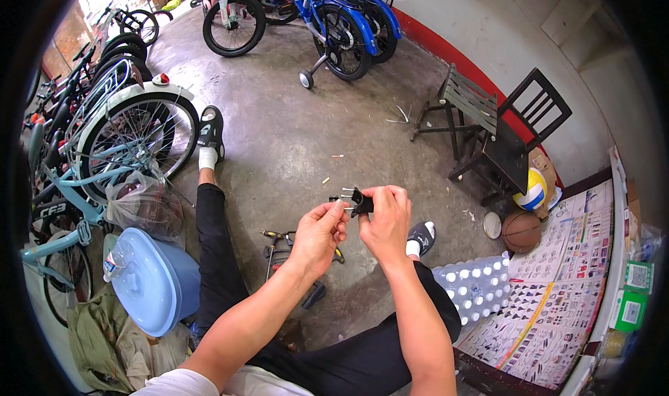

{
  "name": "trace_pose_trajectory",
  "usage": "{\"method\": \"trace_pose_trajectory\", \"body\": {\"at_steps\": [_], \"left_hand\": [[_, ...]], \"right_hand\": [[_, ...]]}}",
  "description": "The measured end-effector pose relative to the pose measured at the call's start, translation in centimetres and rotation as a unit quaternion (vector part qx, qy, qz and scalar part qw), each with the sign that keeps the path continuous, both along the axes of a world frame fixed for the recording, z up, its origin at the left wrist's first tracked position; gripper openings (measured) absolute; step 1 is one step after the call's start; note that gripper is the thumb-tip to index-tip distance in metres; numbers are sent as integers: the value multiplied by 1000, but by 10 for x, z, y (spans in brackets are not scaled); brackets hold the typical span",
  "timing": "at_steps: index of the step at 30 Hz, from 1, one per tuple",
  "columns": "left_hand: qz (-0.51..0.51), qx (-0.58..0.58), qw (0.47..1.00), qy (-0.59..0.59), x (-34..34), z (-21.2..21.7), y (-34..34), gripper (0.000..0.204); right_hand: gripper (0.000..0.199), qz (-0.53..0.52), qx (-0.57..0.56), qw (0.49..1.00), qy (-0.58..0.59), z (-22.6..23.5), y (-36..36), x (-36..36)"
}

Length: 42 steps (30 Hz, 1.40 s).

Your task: The person sits on the floor and uses a screwdriver to disassemble and reassemble a small black mechanical component. They remove a screw, separate parts, and then reinsert the screw to secure the assembly.

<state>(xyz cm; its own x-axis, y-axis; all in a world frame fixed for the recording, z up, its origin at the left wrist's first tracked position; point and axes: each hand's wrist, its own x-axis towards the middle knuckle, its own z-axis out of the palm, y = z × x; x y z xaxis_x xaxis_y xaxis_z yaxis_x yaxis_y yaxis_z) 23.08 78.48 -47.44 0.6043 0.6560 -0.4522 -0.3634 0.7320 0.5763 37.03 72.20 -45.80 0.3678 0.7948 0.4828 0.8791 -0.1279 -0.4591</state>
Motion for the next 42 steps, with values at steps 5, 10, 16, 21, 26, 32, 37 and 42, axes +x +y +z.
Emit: {"method": "trace_pose_trajectory", "body": {"at_steps": [5, 10, 16, 21, 26, 32, 37, 42], "left_hand": [[1, 23, 1000, 10, 1, -3, 2, 20], [5, 53, 997, 48, 1, -6, 4, 18], [13, 95, 993, 74, 1, -8, 4, 21], [17, 136, 984, 114, 2, -4, 6, 26], [0, 151, 978, 146, -1, -4, 8, 28], [15, 177, 971, 157, 1, -2, 7, 20], [25, 206, 969, 132, 2, -6, 5, 10], [18, 203, 974, 99, -2, -11, 6, 12]], "right_hand": [[36, -1, -3, 1000, -1, -1, 0, 0], [37, 2, -9, 1000, 15, -1, -1, 0], [36, 2, -19, 1000, 20, -2, 0, 1], [35, 14, -18, 1000, -3, -2, 0, 1], [35, 12, -24, 1000, -3, -2, 0, 0], [36, 11, -26, 1000, -9, -4, 0, 1], [36, 4, -30, 1000, 0, -4, 0, 2], [34, -5, -40, 999, 25, -5, 1, 1]]}}
